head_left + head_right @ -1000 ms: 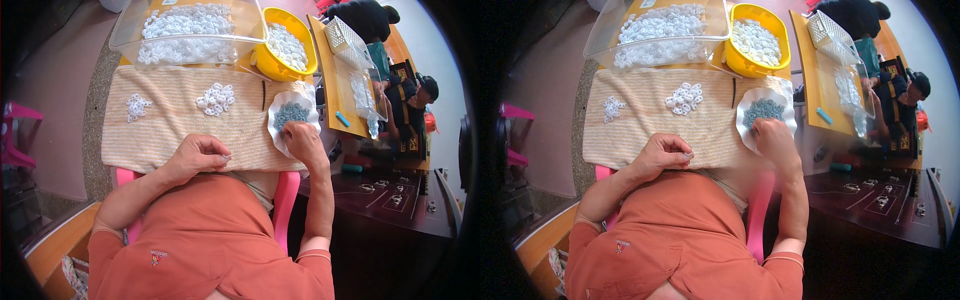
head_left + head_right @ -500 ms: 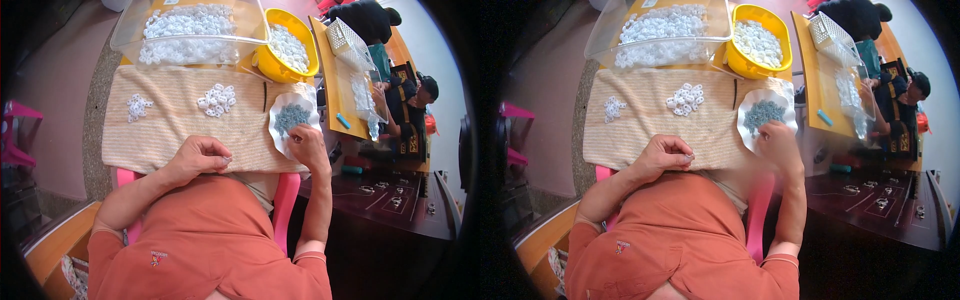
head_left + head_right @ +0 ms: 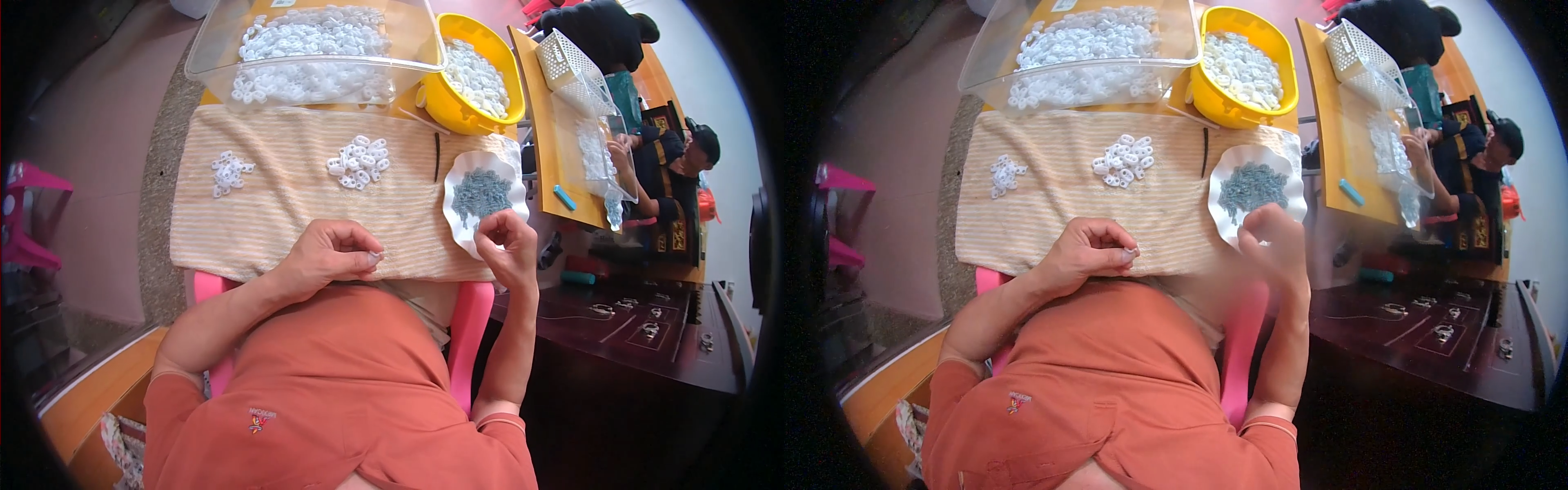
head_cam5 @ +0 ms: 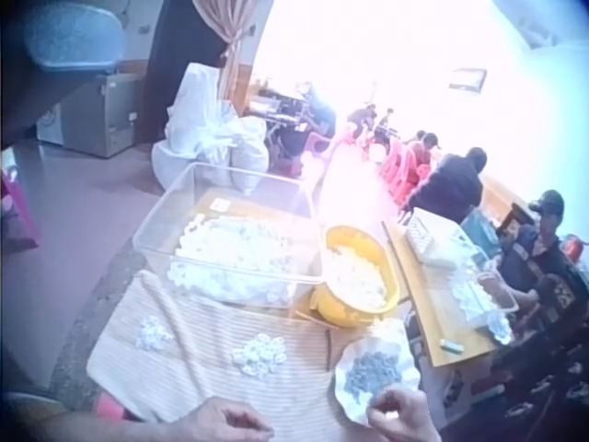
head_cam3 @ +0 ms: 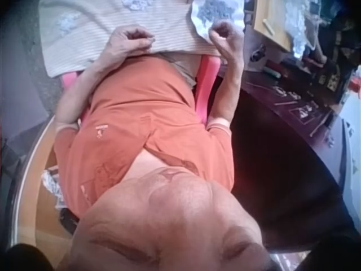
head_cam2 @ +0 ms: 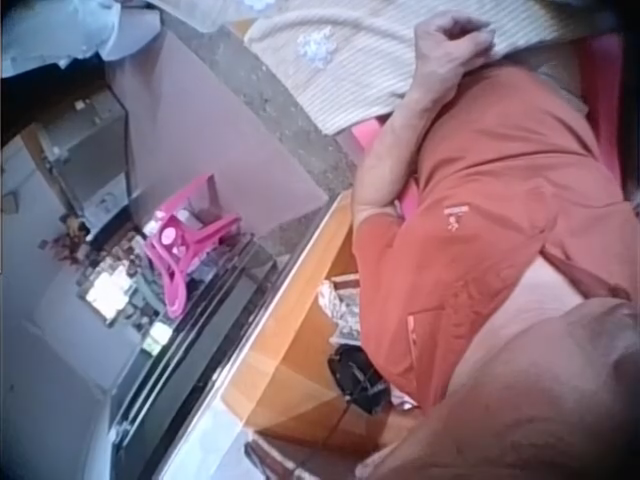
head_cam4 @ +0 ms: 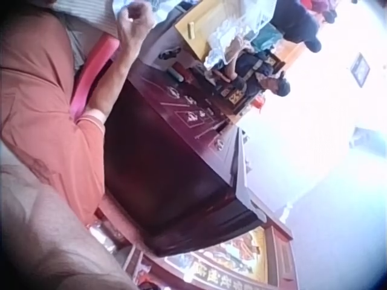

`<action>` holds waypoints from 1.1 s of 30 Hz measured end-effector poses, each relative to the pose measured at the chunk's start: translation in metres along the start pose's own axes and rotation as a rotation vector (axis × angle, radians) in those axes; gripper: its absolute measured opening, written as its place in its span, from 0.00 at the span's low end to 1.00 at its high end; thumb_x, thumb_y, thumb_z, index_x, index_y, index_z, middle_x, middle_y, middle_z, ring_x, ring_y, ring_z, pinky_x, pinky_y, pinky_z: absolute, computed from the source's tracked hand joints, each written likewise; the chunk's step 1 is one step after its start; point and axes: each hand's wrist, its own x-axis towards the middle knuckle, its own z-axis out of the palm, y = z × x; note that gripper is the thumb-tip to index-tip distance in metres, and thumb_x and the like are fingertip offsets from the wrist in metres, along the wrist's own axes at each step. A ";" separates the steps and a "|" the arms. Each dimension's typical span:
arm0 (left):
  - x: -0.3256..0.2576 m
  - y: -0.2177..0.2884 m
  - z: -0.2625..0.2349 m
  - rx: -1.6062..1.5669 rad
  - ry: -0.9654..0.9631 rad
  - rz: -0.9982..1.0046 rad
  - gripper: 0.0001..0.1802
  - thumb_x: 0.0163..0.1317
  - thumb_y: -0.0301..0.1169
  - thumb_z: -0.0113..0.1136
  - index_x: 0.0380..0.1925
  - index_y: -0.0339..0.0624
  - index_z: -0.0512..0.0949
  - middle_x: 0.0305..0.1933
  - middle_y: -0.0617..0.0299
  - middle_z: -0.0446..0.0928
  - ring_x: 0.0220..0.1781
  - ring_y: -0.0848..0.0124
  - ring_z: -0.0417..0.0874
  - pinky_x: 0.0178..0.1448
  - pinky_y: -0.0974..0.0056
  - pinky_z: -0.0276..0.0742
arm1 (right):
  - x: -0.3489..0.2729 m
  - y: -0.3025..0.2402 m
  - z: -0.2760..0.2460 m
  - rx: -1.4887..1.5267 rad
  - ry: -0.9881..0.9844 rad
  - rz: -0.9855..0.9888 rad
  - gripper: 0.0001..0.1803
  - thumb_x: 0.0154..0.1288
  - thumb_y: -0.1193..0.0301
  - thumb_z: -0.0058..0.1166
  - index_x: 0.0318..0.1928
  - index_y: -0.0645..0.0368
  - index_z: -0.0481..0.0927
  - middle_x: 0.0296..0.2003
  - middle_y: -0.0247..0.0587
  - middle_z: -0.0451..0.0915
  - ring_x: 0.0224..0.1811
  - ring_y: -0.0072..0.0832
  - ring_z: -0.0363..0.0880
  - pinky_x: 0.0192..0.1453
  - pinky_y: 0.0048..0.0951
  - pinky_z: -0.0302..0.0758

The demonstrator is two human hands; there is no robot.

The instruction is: Inserting small grey pins into circular white plastic components on a workspace.

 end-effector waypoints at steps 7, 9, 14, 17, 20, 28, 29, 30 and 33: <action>0.001 -0.004 0.008 0.020 0.066 0.011 0.10 0.60 0.25 0.63 0.40 0.34 0.78 0.36 0.61 0.80 0.35 0.76 0.81 0.41 0.72 0.79 | -0.009 -0.037 0.035 0.338 -0.083 -0.040 0.15 0.51 0.89 0.54 0.30 0.60 0.64 0.29 0.37 0.73 0.30 0.17 0.70 0.34 0.17 0.70; 0.002 -0.006 0.009 0.003 0.079 0.010 0.11 0.60 0.26 0.63 0.41 0.34 0.77 0.36 0.60 0.80 0.36 0.75 0.82 0.42 0.71 0.80 | -0.008 -0.044 0.046 0.350 -0.132 -0.118 0.15 0.51 0.89 0.54 0.30 0.60 0.63 0.29 0.38 0.73 0.30 0.18 0.70 0.35 0.18 0.70; 0.005 -0.005 0.014 -0.224 0.084 -0.043 0.10 0.61 0.26 0.62 0.41 0.34 0.76 0.37 0.60 0.80 0.36 0.74 0.82 0.43 0.71 0.81 | -0.007 -0.060 0.070 0.448 -0.222 -0.179 0.16 0.50 0.89 0.56 0.30 0.60 0.64 0.29 0.39 0.74 0.31 0.20 0.72 0.37 0.20 0.70; 0.009 -0.010 0.012 -0.439 0.092 -0.086 0.07 0.63 0.26 0.60 0.39 0.37 0.76 0.37 0.60 0.79 0.38 0.73 0.82 0.46 0.69 0.82 | 0.002 -0.068 0.080 0.371 -0.193 -0.171 0.15 0.50 0.90 0.55 0.29 0.60 0.64 0.29 0.38 0.74 0.32 0.20 0.72 0.39 0.21 0.71; 0.009 -0.006 0.014 -0.519 0.144 -0.123 0.05 0.64 0.28 0.58 0.37 0.39 0.76 0.37 0.60 0.78 0.39 0.73 0.82 0.47 0.69 0.81 | 0.006 -0.061 0.081 0.383 -0.115 -0.217 0.15 0.51 0.90 0.55 0.29 0.60 0.65 0.30 0.38 0.74 0.33 0.19 0.72 0.39 0.20 0.70; 0.011 -0.005 0.003 -0.656 0.110 0.013 0.20 0.69 0.46 0.50 0.42 0.37 0.76 0.44 0.54 0.78 0.50 0.66 0.79 0.57 0.62 0.76 | -0.001 -0.082 0.096 0.181 -0.120 -0.482 0.11 0.50 0.89 0.59 0.34 0.64 0.77 0.32 0.43 0.80 0.28 0.23 0.78 0.29 0.22 0.74; 0.010 -0.004 0.002 -0.652 0.112 0.016 0.20 0.69 0.46 0.50 0.42 0.37 0.76 0.44 0.54 0.78 0.50 0.66 0.79 0.57 0.62 0.76 | -0.002 -0.087 0.100 0.121 -0.143 -0.494 0.12 0.50 0.87 0.60 0.36 0.63 0.78 0.32 0.42 0.80 0.27 0.26 0.79 0.28 0.23 0.75; 0.009 -0.003 0.001 -0.667 0.102 0.000 0.24 0.69 0.49 0.48 0.43 0.37 0.75 0.45 0.54 0.78 0.50 0.66 0.78 0.58 0.61 0.75 | -0.004 -0.091 0.104 0.104 -0.145 -0.501 0.12 0.50 0.86 0.61 0.37 0.62 0.78 0.32 0.41 0.80 0.27 0.27 0.79 0.28 0.24 0.75; 0.008 -0.002 0.003 -0.650 0.103 0.011 0.29 0.69 0.54 0.42 0.44 0.36 0.74 0.47 0.52 0.77 0.52 0.65 0.78 0.60 0.60 0.73 | -0.007 -0.103 0.115 0.038 -0.132 -0.505 0.12 0.52 0.80 0.62 0.39 0.59 0.79 0.32 0.38 0.80 0.27 0.32 0.80 0.28 0.27 0.76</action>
